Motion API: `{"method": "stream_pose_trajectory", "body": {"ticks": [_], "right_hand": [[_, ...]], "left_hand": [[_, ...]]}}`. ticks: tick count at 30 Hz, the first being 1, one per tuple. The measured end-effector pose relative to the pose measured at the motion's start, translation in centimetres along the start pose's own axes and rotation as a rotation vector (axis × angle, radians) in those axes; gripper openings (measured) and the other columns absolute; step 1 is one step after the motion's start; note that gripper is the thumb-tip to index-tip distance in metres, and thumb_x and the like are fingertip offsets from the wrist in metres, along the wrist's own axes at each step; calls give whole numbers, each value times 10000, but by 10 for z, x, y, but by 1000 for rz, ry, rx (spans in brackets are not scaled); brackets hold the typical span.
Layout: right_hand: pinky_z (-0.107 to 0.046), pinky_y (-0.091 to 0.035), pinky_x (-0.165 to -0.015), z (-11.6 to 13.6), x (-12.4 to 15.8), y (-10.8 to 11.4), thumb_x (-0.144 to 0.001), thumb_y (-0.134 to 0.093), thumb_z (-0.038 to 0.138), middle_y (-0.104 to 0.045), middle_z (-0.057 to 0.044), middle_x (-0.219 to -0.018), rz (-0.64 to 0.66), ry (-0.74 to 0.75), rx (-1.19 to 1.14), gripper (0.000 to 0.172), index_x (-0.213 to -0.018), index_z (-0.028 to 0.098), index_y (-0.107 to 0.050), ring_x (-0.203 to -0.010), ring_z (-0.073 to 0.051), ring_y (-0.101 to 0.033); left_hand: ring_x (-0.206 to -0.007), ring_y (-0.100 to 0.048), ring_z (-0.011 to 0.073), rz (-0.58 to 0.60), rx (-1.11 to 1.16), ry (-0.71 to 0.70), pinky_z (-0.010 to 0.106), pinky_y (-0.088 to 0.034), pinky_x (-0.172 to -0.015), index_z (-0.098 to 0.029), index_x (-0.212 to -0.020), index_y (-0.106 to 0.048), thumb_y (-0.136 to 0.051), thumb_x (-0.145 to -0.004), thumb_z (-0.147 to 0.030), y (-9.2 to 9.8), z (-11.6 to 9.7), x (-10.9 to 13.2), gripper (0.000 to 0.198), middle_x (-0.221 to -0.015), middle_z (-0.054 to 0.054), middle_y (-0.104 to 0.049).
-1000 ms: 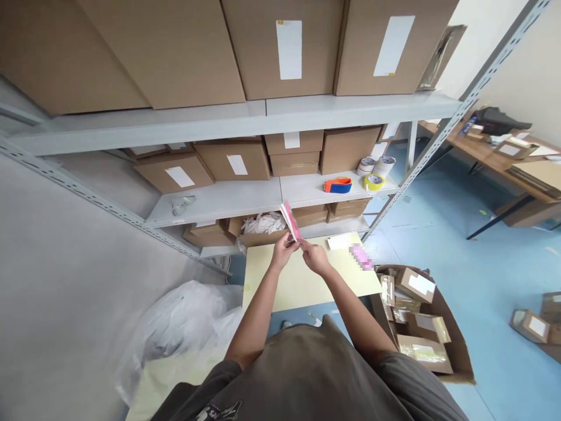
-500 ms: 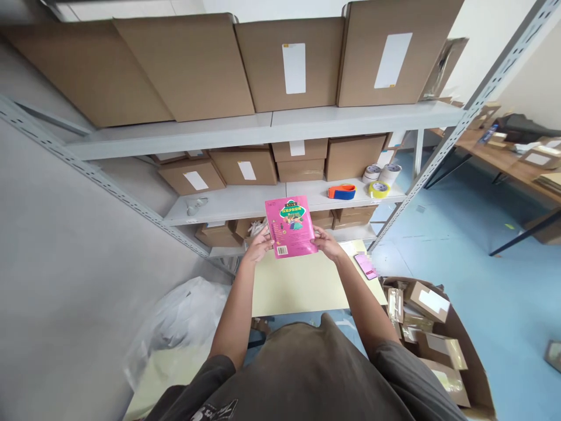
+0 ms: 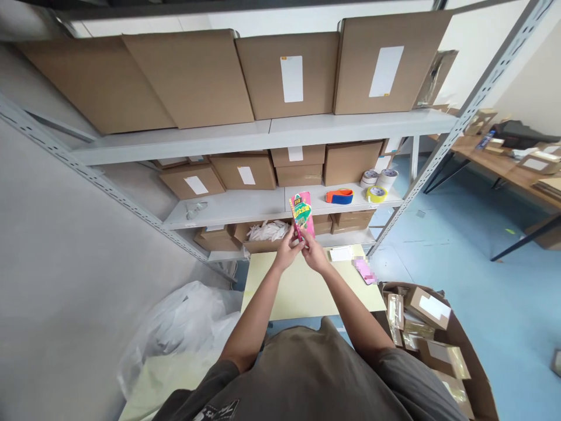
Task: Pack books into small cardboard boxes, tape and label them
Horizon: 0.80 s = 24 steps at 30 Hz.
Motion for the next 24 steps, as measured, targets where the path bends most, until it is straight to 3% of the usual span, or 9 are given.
{"method": "stream_pose_trajectory", "body": {"ticks": [3, 6, 9, 11, 13, 15, 18, 24], "right_hand": [[-516, -566, -1113, 1, -1, -5, -875, -703, 244, -524, -42, -1665, -29, 81, 152, 784, -1618, 398, -507, -1500, -344, -510], [-535, -461, -1236, 3, -7, 17, -821, -802, 287, -495, -60, -1689, -133, 145, 202, 783, -1569, 345, -576, -1607, -353, -363], [-546, -511, -1173, 1, -13, 52, -751, -858, 304, -600, -105, -1591, -330, 78, 125, 852, -1553, 320, -570, -1515, -372, -492], [-524, -597, -1023, -3, -13, 69, -727, -868, 332, -739, -99, -1398, -269, -40, -22, 864, -1536, 324, -566, -1302, -361, -674], [-474, -631, -888, -6, -10, 77, -713, -885, 355, -813, -70, -1204, -143, -142, -161, 810, -1472, 317, -605, -1094, -329, -763], [-428, -636, -809, -8, -5, 77, -698, -914, 351, -831, -47, -1103, -73, -205, -238, 736, -1384, 309, -650, -978, -298, -785], [-386, -633, -749, -15, -1, 70, -663, -949, 308, -827, -28, -1050, -92, -276, -283, 682, -1288, 319, -676, -899, -262, -781], [-371, -624, -725, -51, 0, 57, -656, -935, 288, -800, -23, -1055, -125, -377, -301, 641, -1236, 339, -669, -883, -249, -765]], "left_hand": [[-1388, -623, 300, -54, 39, -15, 400, -561, -1109, -267, -1717, -388, -809, -927, -319, -6, -1, -4, 897, -1581, 122, -606], [-1302, -674, 295, -25, 139, 64, 372, -590, -1029, -257, -1723, -369, -818, -899, -348, 20, -1, -6, 942, -1558, 121, -634], [-1237, -706, 294, 71, 276, 148, 338, -604, -944, -270, -1716, -388, -898, -816, -394, 52, -2, -2, 1042, -1546, 129, -647], [-1223, -712, 287, 116, 327, 189, 327, -599, -938, -290, -1696, -431, -935, -779, -409, 68, -1, 3, 1054, -1526, 129, -663], [-1170, -728, 266, 112, 326, 236, 315, -598, -913, -312, -1682, -459, -948, -769, -422, 80, 1, 7, 1041, -1483, 122, -692], [-1067, -746, 235, 82, 268, 299, 290, -597, -850, -321, -1674, -474, -949, -769, -423, 87, 6, 9, 1028, -1406, 113, -734], [-934, -742, 201, 41, 156, 377, 259, -579, -765, -298, -1661, -502, -945, -767, -398, 95, 18, 8, 1004, -1276, 107, -782], [-923, -737, 213, -39, 103, 423, 284, -574, -784, -252, -1651, -521, -917, -752, -353, 107, 50, 17, 988, -1218, 111, -796]]}}
Point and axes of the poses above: each hand's wrist, its own x-axis away from the middle knuckle, its own y-axis out of the back of the hand, z = x × y, the point moved 1 cm from there along -x, towards the middle knuckle
